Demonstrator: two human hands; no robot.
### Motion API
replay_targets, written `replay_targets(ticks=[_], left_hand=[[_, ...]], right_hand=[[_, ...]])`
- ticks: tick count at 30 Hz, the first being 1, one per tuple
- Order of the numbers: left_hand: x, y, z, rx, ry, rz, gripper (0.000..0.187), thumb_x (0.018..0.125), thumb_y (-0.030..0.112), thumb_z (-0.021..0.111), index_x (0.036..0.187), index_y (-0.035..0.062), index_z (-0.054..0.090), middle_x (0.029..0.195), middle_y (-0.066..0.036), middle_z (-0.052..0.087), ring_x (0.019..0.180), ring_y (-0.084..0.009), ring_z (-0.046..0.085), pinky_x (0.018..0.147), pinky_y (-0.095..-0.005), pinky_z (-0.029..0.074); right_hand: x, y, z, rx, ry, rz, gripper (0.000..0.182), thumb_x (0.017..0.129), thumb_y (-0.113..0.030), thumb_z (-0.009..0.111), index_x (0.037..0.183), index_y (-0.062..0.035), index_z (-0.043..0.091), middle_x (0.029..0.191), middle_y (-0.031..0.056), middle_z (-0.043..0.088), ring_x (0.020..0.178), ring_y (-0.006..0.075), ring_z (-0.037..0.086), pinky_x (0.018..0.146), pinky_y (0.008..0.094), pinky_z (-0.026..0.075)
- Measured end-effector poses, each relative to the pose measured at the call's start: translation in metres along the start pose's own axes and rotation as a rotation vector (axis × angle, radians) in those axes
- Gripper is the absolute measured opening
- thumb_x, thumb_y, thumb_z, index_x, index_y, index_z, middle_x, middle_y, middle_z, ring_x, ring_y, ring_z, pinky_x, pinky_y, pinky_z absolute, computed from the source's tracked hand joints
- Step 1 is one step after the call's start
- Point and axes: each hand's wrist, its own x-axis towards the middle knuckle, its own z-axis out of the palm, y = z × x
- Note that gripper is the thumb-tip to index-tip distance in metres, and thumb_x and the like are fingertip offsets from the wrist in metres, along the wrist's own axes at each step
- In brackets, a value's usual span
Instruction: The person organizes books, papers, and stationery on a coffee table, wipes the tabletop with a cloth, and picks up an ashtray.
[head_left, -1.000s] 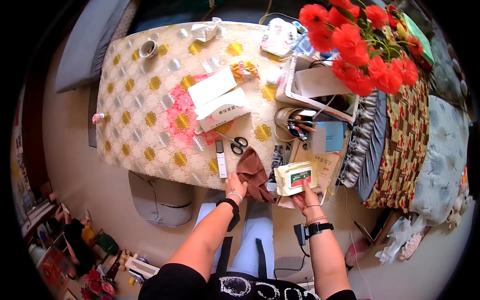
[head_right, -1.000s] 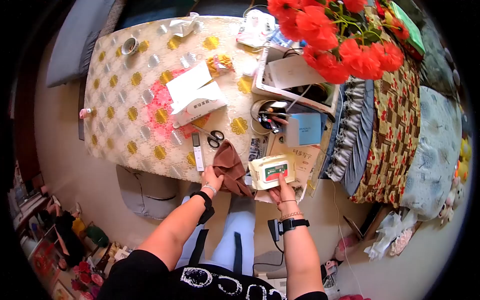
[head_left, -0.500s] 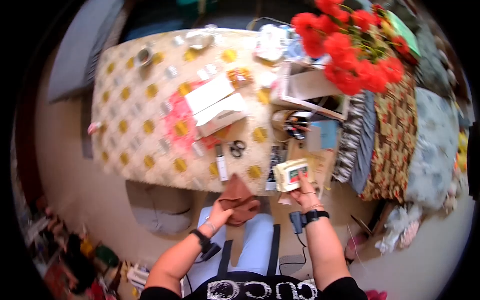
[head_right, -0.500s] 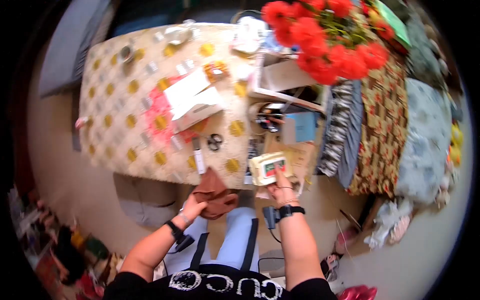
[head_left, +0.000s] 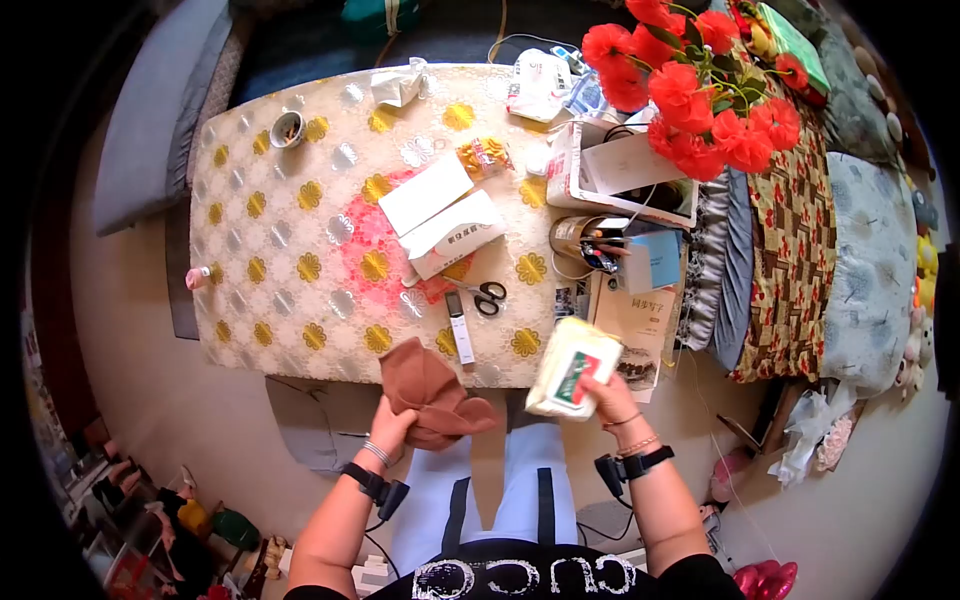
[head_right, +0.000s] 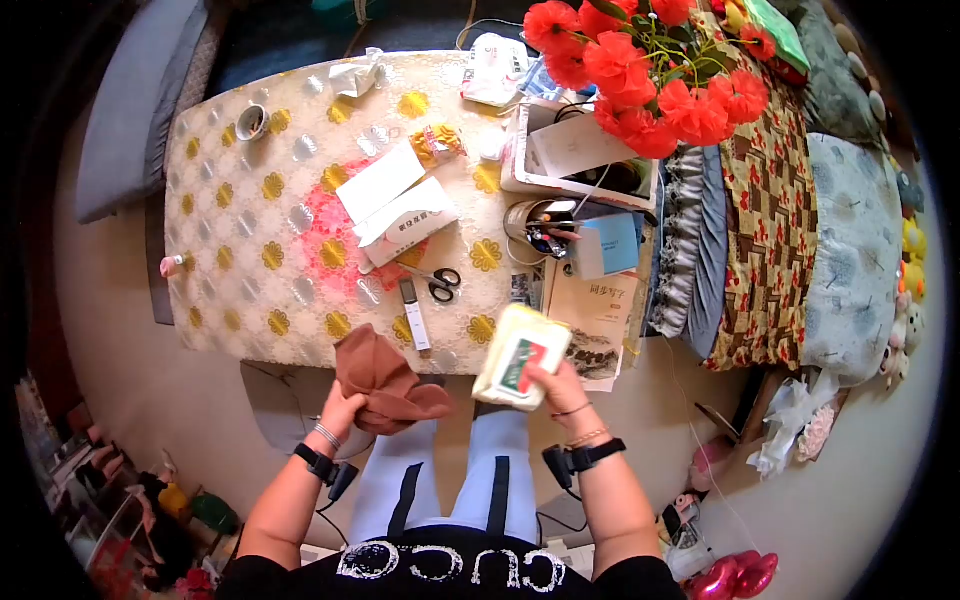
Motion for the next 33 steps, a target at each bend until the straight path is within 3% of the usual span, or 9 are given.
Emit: replay_targets(ticks=[7, 11, 13, 17, 19, 25, 27, 29, 33], left_hand=[[0.054, 0.046, -0.068, 0.644, 0.261, 0.276, 0.043, 0.066, 0.010, 0.057, 0.106, 0.0012, 0.045, 0.097, -0.012, 0.055, 0.091, -0.0223, 0.053, 0.080, -0.0307, 0.042], [0.125, 0.014, -0.103, 0.896, 0.360, 0.346, 0.050, 0.064, 0.013, 0.058, 0.109, 0.0009, 0.043, 0.096, -0.020, 0.054, 0.090, -0.0340, 0.052, 0.081, -0.0369, 0.042], [0.137, 0.013, -0.097, 1.018, 0.464, 0.426, 0.054, 0.062, 0.012, 0.058, 0.113, 0.0005, 0.041, 0.110, -0.021, 0.046, 0.105, -0.0350, 0.043, 0.091, -0.0385, 0.035], [0.102, 0.041, -0.023, 1.194, 0.631, 0.730, 0.060, 0.065, 0.008, 0.058, 0.121, 0.0033, 0.037, 0.128, -0.017, 0.033, 0.118, -0.0357, 0.030, 0.098, -0.0431, 0.024], [0.086, 0.040, 0.006, 1.177, 0.500, 0.966, 0.057, 0.068, 0.007, 0.055, 0.122, 0.0021, 0.036, 0.129, -0.017, 0.032, 0.118, -0.0364, 0.029, 0.100, -0.0435, 0.022], [0.041, -0.005, 0.147, 0.965, -0.172, 0.827, 0.053, 0.071, 0.006, 0.052, 0.120, -0.0041, 0.035, 0.121, -0.022, 0.040, 0.114, -0.0352, 0.037, 0.097, -0.0388, 0.029], [0.025, -0.013, 0.207, 0.884, -0.328, 0.781, 0.054, 0.071, 0.007, 0.051, 0.121, -0.0044, 0.034, 0.124, -0.022, 0.038, 0.115, -0.0354, 0.036, 0.097, -0.0384, 0.029], [0.022, -0.036, 0.255, 0.823, -0.388, 0.724, 0.058, 0.072, 0.009, 0.051, 0.124, -0.0052, 0.029, 0.127, -0.024, 0.032, 0.119, -0.0362, 0.031, 0.099, -0.0378, 0.026], [0.055, -0.087, 0.316, 0.735, -0.225, 0.640, 0.064, 0.072, 0.012, 0.052, 0.127, -0.0056, 0.024, 0.131, -0.026, 0.025, 0.124, -0.0367, 0.023, 0.101, -0.0373, 0.022]], right_hand=[[0.094, 0.079, 0.151, -0.639, -0.225, -0.166, 0.032, 0.067, -0.023, 0.067, 0.087, 0.0016, 0.061, 0.081, 0.0127, 0.064, 0.075, 0.0209, 0.061, 0.071, 0.0311, 0.046], [0.141, 0.128, 0.199, -0.673, -0.265, -0.153, 0.042, 0.066, -0.023, 0.067, 0.100, -0.0009, 0.057, 0.089, 0.0152, 0.061, 0.080, 0.0253, 0.060, 0.075, 0.0319, 0.046], [0.139, 0.126, 0.212, -0.948, 0.018, -0.075, 0.047, 0.068, -0.021, 0.065, 0.108, -0.0015, 0.050, 0.096, 0.0165, 0.058, 0.090, 0.0287, 0.056, 0.080, 0.0339, 0.044], [0.093, 0.099, 0.169, -0.794, 0.077, -0.360, 0.039, 0.073, -0.015, 0.058, 0.109, -0.0021, 0.049, 0.101, 0.0169, 0.055, 0.096, 0.0292, 0.052, 0.084, 0.0338, 0.041], [0.058, 0.066, 0.118, -0.609, 0.057, -0.417, 0.031, 0.075, -0.013, 0.056, 0.104, -0.0016, 0.052, 0.099, 0.0145, 0.055, 0.093, 0.0260, 0.053, 0.083, 0.0315, 0.042], [0.014, 0.040, -0.096, -0.663, 0.753, -0.516, 0.017, 0.078, -0.010, 0.054, 0.094, -0.0038, 0.057, 0.090, 0.0108, 0.057, 0.083, 0.0219, 0.055, 0.075, 0.0295, 0.044], [0.013, 0.030, -0.137, -0.621, 0.742, -0.440, 0.025, 0.077, -0.011, 0.056, 0.100, -0.0029, 0.054, 0.096, 0.0130, 0.056, 0.091, 0.0250, 0.053, 0.081, 0.0317, 0.042], [0.014, 0.016, -0.154, -0.982, 0.752, -0.498, 0.034, 0.077, -0.013, 0.057, 0.109, -0.0017, 0.049, 0.105, 0.0163, 0.052, 0.100, 0.0292, 0.048, 0.087, 0.0340, 0.038], [0.042, 0.015, -0.168, -1.061, 0.714, -0.315, 0.054, 0.075, -0.020, 0.059, 0.119, 0.0028, 0.038, 0.117, 0.0220, 0.044, 0.108, 0.0343, 0.042, 0.093, 0.0374, 0.034]])
